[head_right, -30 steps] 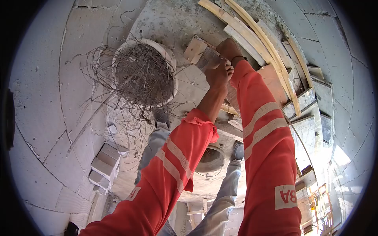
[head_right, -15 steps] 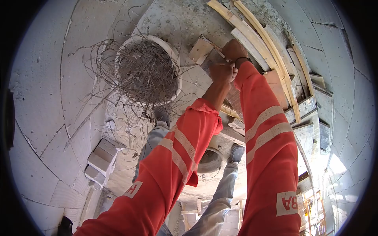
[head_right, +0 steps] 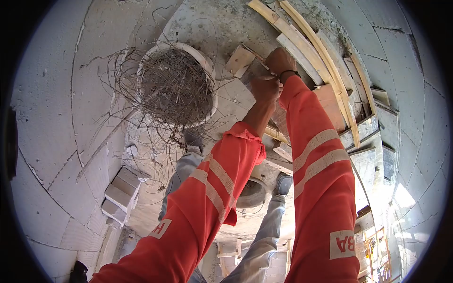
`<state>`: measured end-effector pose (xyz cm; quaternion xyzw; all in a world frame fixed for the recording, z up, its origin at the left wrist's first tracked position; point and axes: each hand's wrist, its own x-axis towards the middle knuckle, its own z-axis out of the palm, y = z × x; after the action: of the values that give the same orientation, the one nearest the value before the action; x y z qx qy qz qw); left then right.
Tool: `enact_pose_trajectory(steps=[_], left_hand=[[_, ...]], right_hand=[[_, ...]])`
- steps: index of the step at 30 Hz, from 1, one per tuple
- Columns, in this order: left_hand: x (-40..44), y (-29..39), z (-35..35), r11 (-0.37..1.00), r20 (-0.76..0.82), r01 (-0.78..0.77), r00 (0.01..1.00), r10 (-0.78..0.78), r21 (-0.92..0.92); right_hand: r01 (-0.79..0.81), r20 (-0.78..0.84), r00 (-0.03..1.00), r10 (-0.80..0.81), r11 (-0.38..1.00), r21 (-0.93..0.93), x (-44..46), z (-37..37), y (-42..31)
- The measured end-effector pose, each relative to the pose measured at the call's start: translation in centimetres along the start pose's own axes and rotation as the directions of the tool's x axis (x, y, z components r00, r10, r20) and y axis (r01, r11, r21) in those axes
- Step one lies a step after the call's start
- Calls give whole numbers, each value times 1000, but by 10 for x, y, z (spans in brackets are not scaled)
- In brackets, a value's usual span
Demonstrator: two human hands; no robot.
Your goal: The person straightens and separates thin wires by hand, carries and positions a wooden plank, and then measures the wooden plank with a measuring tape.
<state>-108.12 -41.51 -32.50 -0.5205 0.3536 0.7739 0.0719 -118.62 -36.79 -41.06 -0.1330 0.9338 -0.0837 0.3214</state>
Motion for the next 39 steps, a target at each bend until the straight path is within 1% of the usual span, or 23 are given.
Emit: enact_pose_trajectory(steps=[1, 2, 3, 4, 5, 6, 7, 8, 10, 13, 15, 17, 22, 23, 25, 26, 28, 29, 31, 34, 37, 38, 39], left_hand=[[-6, 5, 0, 976, -48, -69, 996, 81, 208], [-13, 7, 0, 975, -47, -72, 995, 84, 211], [-22, 11, -2, 946, -46, -114, 990, 134, 302], [-31, 17, -3, 908, -41, -152, 982, 183, 391], [-28, 5, -6, 906, -40, -153, 982, 183, 395], [-28, -7, -9, 914, -25, -221, 969, 244, 339], [-30, -12, -12, 915, -14, -288, 953, 304, 282], [-34, -18, -15, 915, -14, -287, 953, 303, 285], [-59, -13, -18, 977, 6, -165, 986, 166, 132], [-102, -3, -25, 993, 78, -94, 993, 88, 69], [-146, 10, -24, 998, 40, -55, 998, 54, 19], [-185, 9, -29, 982, 50, -153, 988, 149, 111], [-261, 2, -58, 958, 213, 41, 971, -105, 284], [-270, 6, -62, 956, 214, 34, 972, -99, 291], [-287, 19, -73, 856, 314, 28, 924, -219, 516], [-296, 22, -82, 854, 315, 21, 924, -215, 520], [-314, 29, -108, 767, 423, -66, 862, -278, 639], [-320, 35, -123, 758, 422, -73, 863, -277, 648], [-332, 45, -155, 683, 339, 42, 845, -414, 729], [-326, 36, -206, 585, 218, 29, 912, -348, 811], [-304, 34, -217, 414, 74, 46, 960, -269, 909], [-298, 28, -213, 471, 84, 8, 981, -174, 882], [-294, 26, -206, 474, 87, 7, 980, -176, 881]], right_hand=[[1, -2, 1000, -1, 1000, 3, 6, 12, 7], [83, -30, 996, -85, 993, -85, 14, 26, 19], [158, -51, 984, -169, 972, -173, 15, 28, 20], [155, -54, 985, -167, 973, -169, 15, 30, 21], [97, -63, 993, -103, 991, -93, 6, 23, 14], [38, -66, 997, -39, 999, -18, -2, 15, 7], [37, -65, 997, -38, 999, -14, -7, 10, 4], [48, -69, 996, -49, 999, -22, -11, 5, 0], [57, -77, 995, -59, 998, -27, -15, 2, -3], [8, -97, 995, -4, 999, 38, -14, 2, -1], [66, -127, 990, -59, 997, 46, -10, 10, 7], [60, -138, 989, -54, 998, 38, -15, 8, 3], [34, -218, 976, -23, 998, 49, -25, 11, -7], [20, -212, 977, -5, 997, 70, -37, 1, -18], [9, -211, 977, 12, 995, 96, -41, -5, -24], [11, -197, 980, 6, 997, 82, -40, -3, -23], [9, -194, 981, 7, 997, 82, -41, -6, -26], [-48, -169, 983, 67, 992, 118, -44, -10, -29], [-110, -140, 981, 133, 981, 161, -45, -4, -30], [-126, -245, 957, 157, 982, 138, -45, 3, -29], [-136, -140, 978, 155, 982, 133, -47, -8, -30], [-129, -140, 980, 145, 985, 114, -47, -10, -31], [-121, -140, 981, 134, 988, 95, -46, -9, -31]])
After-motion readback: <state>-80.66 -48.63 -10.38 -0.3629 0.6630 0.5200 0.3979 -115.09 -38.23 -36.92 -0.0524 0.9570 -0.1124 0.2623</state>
